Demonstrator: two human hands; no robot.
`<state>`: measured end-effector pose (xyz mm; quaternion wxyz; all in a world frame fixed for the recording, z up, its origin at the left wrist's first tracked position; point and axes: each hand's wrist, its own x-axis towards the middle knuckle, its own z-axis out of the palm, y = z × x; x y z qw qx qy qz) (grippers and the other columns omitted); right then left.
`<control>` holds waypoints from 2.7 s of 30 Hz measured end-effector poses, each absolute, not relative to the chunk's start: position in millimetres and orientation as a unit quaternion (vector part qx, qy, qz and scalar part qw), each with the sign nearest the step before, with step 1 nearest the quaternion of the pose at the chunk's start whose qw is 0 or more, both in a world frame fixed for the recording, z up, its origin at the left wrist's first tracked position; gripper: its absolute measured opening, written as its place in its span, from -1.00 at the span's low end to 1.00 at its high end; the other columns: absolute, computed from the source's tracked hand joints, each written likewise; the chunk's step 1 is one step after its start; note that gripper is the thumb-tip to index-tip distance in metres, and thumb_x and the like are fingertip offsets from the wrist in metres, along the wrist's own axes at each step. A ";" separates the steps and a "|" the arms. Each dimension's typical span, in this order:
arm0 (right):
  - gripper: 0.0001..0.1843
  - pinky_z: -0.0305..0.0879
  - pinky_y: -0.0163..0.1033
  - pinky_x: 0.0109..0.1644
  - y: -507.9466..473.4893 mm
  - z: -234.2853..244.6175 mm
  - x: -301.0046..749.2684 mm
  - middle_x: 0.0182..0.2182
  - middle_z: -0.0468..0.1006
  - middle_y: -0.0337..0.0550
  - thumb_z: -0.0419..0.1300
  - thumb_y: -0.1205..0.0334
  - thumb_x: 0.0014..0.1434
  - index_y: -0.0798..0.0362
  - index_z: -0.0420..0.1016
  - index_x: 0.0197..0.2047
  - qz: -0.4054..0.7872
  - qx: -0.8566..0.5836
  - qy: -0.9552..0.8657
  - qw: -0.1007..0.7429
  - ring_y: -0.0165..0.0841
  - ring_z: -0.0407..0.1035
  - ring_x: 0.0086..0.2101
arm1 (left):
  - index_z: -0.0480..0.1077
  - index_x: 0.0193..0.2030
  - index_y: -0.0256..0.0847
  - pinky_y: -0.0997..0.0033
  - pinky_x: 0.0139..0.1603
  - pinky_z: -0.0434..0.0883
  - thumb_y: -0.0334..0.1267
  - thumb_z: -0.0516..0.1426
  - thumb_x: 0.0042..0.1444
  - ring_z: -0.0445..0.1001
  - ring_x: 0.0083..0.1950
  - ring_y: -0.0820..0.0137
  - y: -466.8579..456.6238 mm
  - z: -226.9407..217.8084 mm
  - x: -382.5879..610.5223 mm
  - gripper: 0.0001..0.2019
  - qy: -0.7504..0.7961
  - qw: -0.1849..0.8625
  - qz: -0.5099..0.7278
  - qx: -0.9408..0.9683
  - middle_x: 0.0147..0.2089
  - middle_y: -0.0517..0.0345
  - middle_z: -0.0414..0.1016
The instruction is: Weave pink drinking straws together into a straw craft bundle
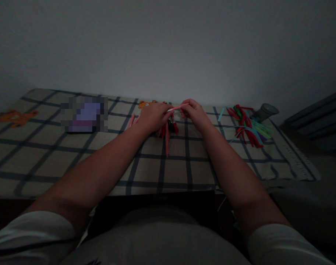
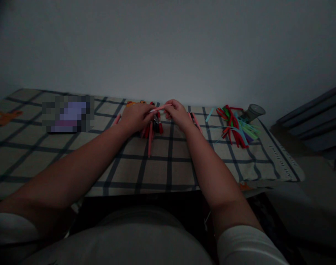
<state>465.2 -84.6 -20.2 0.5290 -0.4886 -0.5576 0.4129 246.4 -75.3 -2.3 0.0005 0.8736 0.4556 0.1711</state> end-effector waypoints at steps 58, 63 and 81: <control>-0.64 0.48 -0.26 -0.20 -90.1 -10.1 465.0 -0.06 0.78 -0.13 0.28 -0.12 0.53 -0.14 0.26 -0.19 0.335 -0.521 -0.518 0.590 -0.39 0.49 -0.34 | 0.67 0.47 -0.02 0.04 0.12 0.52 -0.01 0.01 0.66 0.79 0.23 -0.09 -71.7 -8.4 244.3 -0.48 0.480 0.009 0.195 0.856 0.24 -0.15 0.86; -0.63 0.48 -0.22 -0.19 -85.4 -12.6 468.3 -0.07 0.76 -0.10 0.28 -0.14 0.49 -0.16 0.24 -0.19 0.326 -0.519 -0.518 0.597 -0.36 0.49 -0.33 | 0.68 0.45 -0.05 0.06 0.13 0.53 -0.02 0.01 0.65 0.78 0.22 -0.06 -71.6 -8.4 244.4 -0.49 0.479 0.011 0.193 0.856 0.23 -0.16 0.86; -0.68 0.30 -0.27 -0.24 -75.0 -21.5 473.6 -0.40 0.60 -0.31 0.20 0.37 0.52 -0.10 0.36 -0.31 0.284 -0.600 -0.549 0.508 -0.39 0.32 -0.45 | 0.68 0.45 -0.05 0.06 0.12 0.53 -0.02 0.02 0.65 0.79 0.20 -0.06 -69.9 -9.4 244.6 -0.49 0.482 0.011 0.192 0.855 0.22 -0.18 0.86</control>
